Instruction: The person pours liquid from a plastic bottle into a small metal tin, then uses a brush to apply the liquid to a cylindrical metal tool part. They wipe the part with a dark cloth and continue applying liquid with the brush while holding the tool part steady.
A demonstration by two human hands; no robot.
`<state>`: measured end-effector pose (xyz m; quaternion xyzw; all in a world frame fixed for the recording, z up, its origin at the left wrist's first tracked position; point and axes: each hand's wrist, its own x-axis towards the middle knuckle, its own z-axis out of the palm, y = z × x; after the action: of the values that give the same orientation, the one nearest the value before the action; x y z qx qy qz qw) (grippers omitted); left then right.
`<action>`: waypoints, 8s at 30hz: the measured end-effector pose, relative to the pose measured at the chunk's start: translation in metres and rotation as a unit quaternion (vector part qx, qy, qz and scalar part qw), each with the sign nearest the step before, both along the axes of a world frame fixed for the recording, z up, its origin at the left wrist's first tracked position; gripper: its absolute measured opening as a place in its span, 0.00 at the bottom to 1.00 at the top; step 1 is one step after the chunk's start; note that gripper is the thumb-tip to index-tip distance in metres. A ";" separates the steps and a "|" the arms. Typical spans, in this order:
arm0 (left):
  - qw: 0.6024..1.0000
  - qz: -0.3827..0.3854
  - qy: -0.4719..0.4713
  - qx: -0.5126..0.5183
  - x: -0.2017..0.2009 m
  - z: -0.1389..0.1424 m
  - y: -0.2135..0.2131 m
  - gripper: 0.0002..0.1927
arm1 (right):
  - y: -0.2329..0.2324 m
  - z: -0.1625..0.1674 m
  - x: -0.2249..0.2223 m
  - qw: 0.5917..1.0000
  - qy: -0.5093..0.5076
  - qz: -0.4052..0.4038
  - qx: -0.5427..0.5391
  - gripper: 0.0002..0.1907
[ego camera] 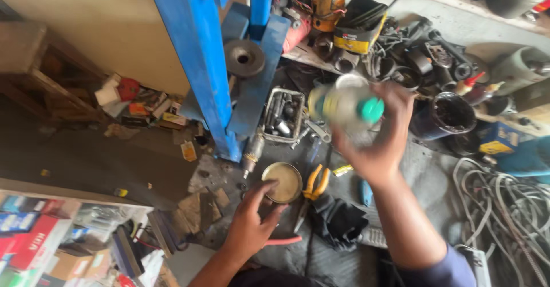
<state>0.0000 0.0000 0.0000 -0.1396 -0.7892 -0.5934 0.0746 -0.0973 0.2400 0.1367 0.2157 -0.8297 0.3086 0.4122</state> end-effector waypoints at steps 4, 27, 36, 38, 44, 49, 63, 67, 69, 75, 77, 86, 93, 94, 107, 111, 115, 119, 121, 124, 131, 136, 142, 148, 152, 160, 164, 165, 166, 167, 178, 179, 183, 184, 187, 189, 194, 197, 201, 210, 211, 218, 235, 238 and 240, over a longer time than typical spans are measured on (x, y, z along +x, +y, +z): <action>0.992 -0.099 0.020 0.071 0.011 0.017 0.038 0.42 | 0.008 -0.005 0.080 0.995 -0.099 -0.008 0.015 0.45; 0.579 -0.294 -0.560 0.515 0.090 -0.067 0.103 0.30 | 0.071 -0.130 0.256 0.849 -0.505 -0.150 0.054 0.53; 0.930 -0.183 -0.312 0.067 0.083 -0.057 0.066 0.25 | 0.022 -0.078 0.225 0.940 -0.307 -0.146 0.014 0.47; 0.991 -0.076 -0.076 -0.082 0.072 -0.045 0.049 0.24 | 0.006 -0.071 0.212 0.945 -0.295 -0.145 -0.001 0.47; 0.961 -0.117 0.186 -0.166 -0.011 0.013 0.019 0.53 | -0.012 -0.066 0.156 0.953 -0.295 -0.056 -0.037 0.46; 0.958 -0.217 0.055 -0.177 -0.047 0.025 0.011 0.49 | -0.013 -0.106 0.109 0.888 -0.446 0.021 -0.109 0.44; 0.987 -0.036 0.035 -0.151 -0.004 -0.006 0.030 0.28 | 0.005 -0.188 0.086 0.879 -0.414 0.144 -0.189 0.31; 0.969 0.024 0.144 -0.198 0.038 -0.026 0.022 0.23 | 0.007 -0.192 0.085 0.883 -0.419 0.121 -0.171 0.28; 0.960 0.021 0.159 -0.230 0.057 -0.036 0.015 0.22 | 0.006 -0.192 0.085 0.883 -0.429 0.107 -0.160 0.28; 0.940 -0.009 0.205 -0.272 0.062 -0.066 0.006 0.18 | 0.005 -0.200 0.080 0.925 -0.347 0.089 -0.130 0.28; 0.940 -0.006 0.205 -0.272 0.060 -0.069 0.007 0.17 | 0.007 -0.203 0.078 0.924 -0.350 0.075 -0.130 0.28; 0.940 -0.001 0.212 -0.268 0.064 -0.078 0.010 0.16 | 0.013 -0.213 0.078 0.936 -0.316 0.058 -0.146 0.30; 0.939 -0.002 0.214 -0.270 0.067 -0.088 0.013 0.17 | 0.016 -0.213 0.079 0.902 -0.391 0.011 -0.185 0.21; 0.941 -0.005 0.204 -0.271 0.068 -0.089 0.013 0.17 | 0.017 -0.212 0.083 0.875 -0.443 0.002 -0.198 0.18; 0.938 0.006 0.208 -0.276 0.067 -0.087 0.016 0.14 | 0.015 -0.197 0.081 0.921 -0.340 -0.001 -0.189 0.22; 0.938 0.004 0.202 -0.282 0.067 -0.086 0.016 0.14 | 0.015 -0.201 0.081 0.929 -0.312 -0.017 -0.198 0.25; 0.937 0.009 0.211 -0.279 0.066 -0.085 0.016 0.14 | 0.016 -0.202 0.080 0.925 -0.308 -0.018 -0.220 0.26; 0.937 0.008 0.206 -0.281 0.066 -0.084 0.016 0.13 | 0.015 -0.204 0.079 0.923 -0.312 -0.029 -0.224 0.26; 0.937 0.007 0.205 -0.281 0.066 -0.083 0.015 0.13 | 0.015 -0.205 0.079 0.924 -0.314 -0.036 -0.215 0.26; 0.937 0.007 0.206 -0.281 0.066 -0.082 0.015 0.12 | 0.015 -0.204 0.080 0.933 -0.290 -0.037 -0.211 0.25; 0.939 0.006 0.199 -0.282 0.067 -0.081 0.014 0.12 | 0.014 -0.201 0.080 0.921 -0.313 -0.016 -0.231 0.23; 0.939 0.005 0.200 -0.281 0.068 -0.080 0.014 0.11 | 0.013 -0.201 0.082 0.920 -0.314 -0.010 -0.236 0.23; 0.937 0.014 0.211 -0.277 0.066 -0.079 0.015 0.11 | 0.014 -0.200 0.080 0.930 -0.292 0.002 -0.225 0.29; 0.935 0.013 0.216 -0.280 0.065 -0.078 0.017 0.11 | 0.015 -0.199 0.079 0.933 -0.299 -0.025 -0.197 0.29; 0.935 0.017 0.216 -0.281 0.065 -0.079 0.018 0.10 | 0.016 -0.199 0.079 0.933 -0.302 -0.029 -0.194 0.28; 0.935 0.012 0.211 -0.284 0.065 -0.078 0.018 0.10 | 0.017 -0.198 0.078 0.939 -0.292 -0.035 -0.175 0.24; 0.938 0.011 0.208 -0.278 0.065 -0.078 0.018 0.10 | 0.017 -0.197 0.079 0.941 -0.286 -0.032 -0.179 0.22; 0.938 0.012 0.210 -0.277 0.065 -0.078 0.018 0.10 | 0.017 -0.197 0.079 0.942 -0.283 -0.033 -0.175 0.22; 0.938 0.012 0.207 -0.278 0.065 -0.078 0.019 0.10 | 0.017 -0.197 0.079 0.944 -0.280 -0.035 -0.172 0.22; 0.938 0.012 0.205 -0.278 0.065 -0.077 0.019 0.10 | 0.017 -0.198 0.078 0.944 -0.279 -0.035 -0.171 0.21; 0.939 0.013 0.201 -0.279 0.064 -0.079 0.019 0.10 | 0.017 -0.196 0.079 0.950 -0.266 -0.033 -0.160 0.20; 0.939 0.014 0.202 -0.279 0.064 -0.079 0.020 0.10 | 0.017 -0.196 0.078 0.949 -0.269 -0.032 -0.163 0.20; 0.939 0.012 0.203 -0.278 0.064 -0.078 0.020 0.10 | 0.018 -0.196 0.078 0.948 -0.273 -0.034 -0.163 0.20; 0.939 0.011 0.202 -0.278 0.064 -0.078 0.020 0.10 | 0.018 -0.196 0.078 0.948 -0.271 -0.035 -0.162 0.20; 0.939 0.012 0.198 -0.279 0.064 -0.078 0.020 0.11 | 0.019 -0.198 0.078 0.947 -0.277 -0.033 -0.161 0.20; 0.939 0.013 0.199 -0.280 0.064 -0.078 0.019 0.10 | 0.018 -0.200 0.078 0.942 -0.282 -0.032 -0.180 0.23; 0.936 0.018 0.211 -0.283 0.064 -0.079 0.019 0.11 | 0.017 -0.203 0.078 0.934 -0.289 -0.013 -0.211 0.27; 0.935 0.016 0.212 -0.285 0.063 -0.079 0.019 0.12 | 0.018 -0.203 0.079 0.933 -0.294 -0.025 -0.206 0.28; 0.938 0.012 0.210 -0.276 0.062 -0.078 0.019 0.12 | 0.019 -0.202 0.078 0.945 -0.270 -0.040 -0.178 0.25; 0.936 0.014 0.217 -0.276 0.059 -0.077 0.020 0.12 | 0.017 -0.195 0.076 0.939 -0.285 -0.047 -0.185 0.19; 0.935 0.015 0.219 -0.279 0.059 -0.077 0.020 0.12 | 0.017 -0.194 0.076 0.941 -0.281 -0.044 -0.185 0.19; 0.933 0.018 0.223 -0.282 0.059 -0.078 0.020 0.12 | 0.013 -0.185 0.078 0.937 -0.295 -0.052 -0.181 0.16; 0.935 0.017 0.213 -0.283 0.060 -0.076 0.020 0.12 | 0.015 -0.192 0.078 0.943 -0.279 -0.050 -0.177 0.19; 0.934 0.018 0.217 -0.284 0.059 -0.077 0.020 0.12 | 0.015 -0.193 0.078 0.945 -0.277 -0.065 -0.159 0.18; 0.934 0.019 0.219 -0.283 0.059 -0.077 0.019 0.12 | 0.015 -0.193 0.078 0.946 -0.273 -0.053 -0.166 0.17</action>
<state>0.0592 0.0193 -0.0773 -0.2665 -0.8911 -0.2987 0.2136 -0.0196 0.2553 -0.0565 0.0074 -0.8578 0.4662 0.2161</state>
